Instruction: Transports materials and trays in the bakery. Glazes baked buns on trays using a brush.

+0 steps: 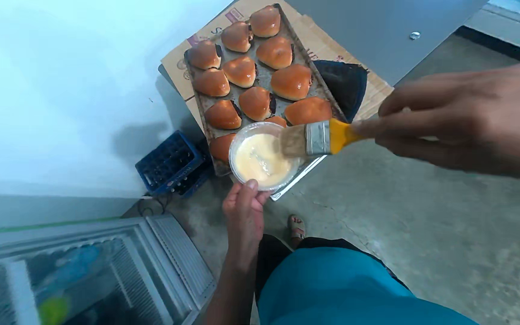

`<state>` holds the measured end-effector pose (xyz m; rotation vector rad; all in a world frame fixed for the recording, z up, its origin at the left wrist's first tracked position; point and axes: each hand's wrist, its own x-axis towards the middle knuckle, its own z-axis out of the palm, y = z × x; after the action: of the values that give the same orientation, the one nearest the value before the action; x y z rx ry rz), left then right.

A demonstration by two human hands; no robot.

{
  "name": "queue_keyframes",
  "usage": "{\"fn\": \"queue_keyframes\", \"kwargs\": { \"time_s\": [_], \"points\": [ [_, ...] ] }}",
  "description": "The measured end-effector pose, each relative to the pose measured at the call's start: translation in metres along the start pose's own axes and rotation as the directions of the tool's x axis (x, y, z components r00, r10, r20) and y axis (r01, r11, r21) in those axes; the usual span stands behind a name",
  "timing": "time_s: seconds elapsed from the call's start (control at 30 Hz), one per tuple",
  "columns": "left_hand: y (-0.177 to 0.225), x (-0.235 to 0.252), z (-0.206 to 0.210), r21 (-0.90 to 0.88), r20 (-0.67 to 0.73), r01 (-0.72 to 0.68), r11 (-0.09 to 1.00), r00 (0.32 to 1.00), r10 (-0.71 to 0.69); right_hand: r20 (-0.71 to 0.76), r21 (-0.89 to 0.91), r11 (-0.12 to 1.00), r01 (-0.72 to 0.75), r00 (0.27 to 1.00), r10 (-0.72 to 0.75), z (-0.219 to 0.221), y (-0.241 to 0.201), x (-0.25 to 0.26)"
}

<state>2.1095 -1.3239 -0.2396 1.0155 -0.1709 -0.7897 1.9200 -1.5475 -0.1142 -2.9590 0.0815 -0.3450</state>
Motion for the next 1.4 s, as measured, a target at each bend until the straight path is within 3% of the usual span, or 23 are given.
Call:
{"fn": "queue_keyframes", "kwargs": {
  "time_s": [0.23, 0.43, 0.5, 0.63, 0.8, 0.97, 1.13, 1.23, 1.3, 1.4],
  "points": [
    [0.030, 0.048, 0.009, 0.079, -0.041, -0.075, 0.994, 0.996, 0.078, -0.049, 0.158, 0.980, -0.121, 0.990, 0.130, 0.021, 0.026, 0.020],
    [0.048, 0.081, 0.007, 0.153, -0.224, -0.191, 0.970, 0.949, 0.222, 0.200, -0.021, 0.976, -0.215, 0.956, 0.215, 0.063, 0.020, 0.052],
    [0.054, 0.076, 0.001, 0.143, -0.245, -0.196, 0.970, 0.943, 0.226, 0.298, -0.112, 0.971, -0.213, 0.925, 0.237, 0.054, 0.020, 0.050],
    [0.063, 0.056, -0.013, 0.061, -0.216, -0.217, 0.974, 0.950, 0.225, 0.292, -0.185, 0.972, -0.146, 0.936, 0.196, 0.026, 0.005, 0.071],
    [0.065, 0.032, -0.027, 0.005, -0.209, -0.255, 0.967, 0.945, 0.251, 0.393, -0.172, 0.976, -0.136, 0.898, 0.195, 0.061, -0.010, 0.134],
    [0.066, 0.006, -0.068, 0.030, -0.204, -0.284, 0.958, 0.937, 0.284, 0.472, -0.236, 0.968, -0.088, 0.860, 0.194, 0.036, 0.006, 0.098],
    [0.060, -0.005, -0.073, 0.076, -0.279, -0.234, 0.969, 0.928, 0.246, 0.304, -0.203, 0.963, -0.175, 0.924, 0.232, 0.029, 0.007, 0.100],
    [0.055, -0.006, -0.071, 0.063, -0.221, -0.234, 0.970, 0.945, 0.242, 0.381, -0.180, 0.951, -0.252, 0.873, 0.304, 0.050, 0.017, 0.103],
    [0.049, -0.005, -0.068, 0.047, -0.198, -0.241, 0.969, 0.949, 0.246, 0.396, -0.182, 0.945, -0.272, 0.859, 0.324, 0.040, 0.030, 0.086],
    [0.037, -0.003, -0.063, 0.037, -0.143, -0.225, 0.974, 0.963, 0.228, 0.163, -0.048, 0.991, -0.121, 0.978, 0.128, 0.013, 0.045, 0.051]
  ]
}}
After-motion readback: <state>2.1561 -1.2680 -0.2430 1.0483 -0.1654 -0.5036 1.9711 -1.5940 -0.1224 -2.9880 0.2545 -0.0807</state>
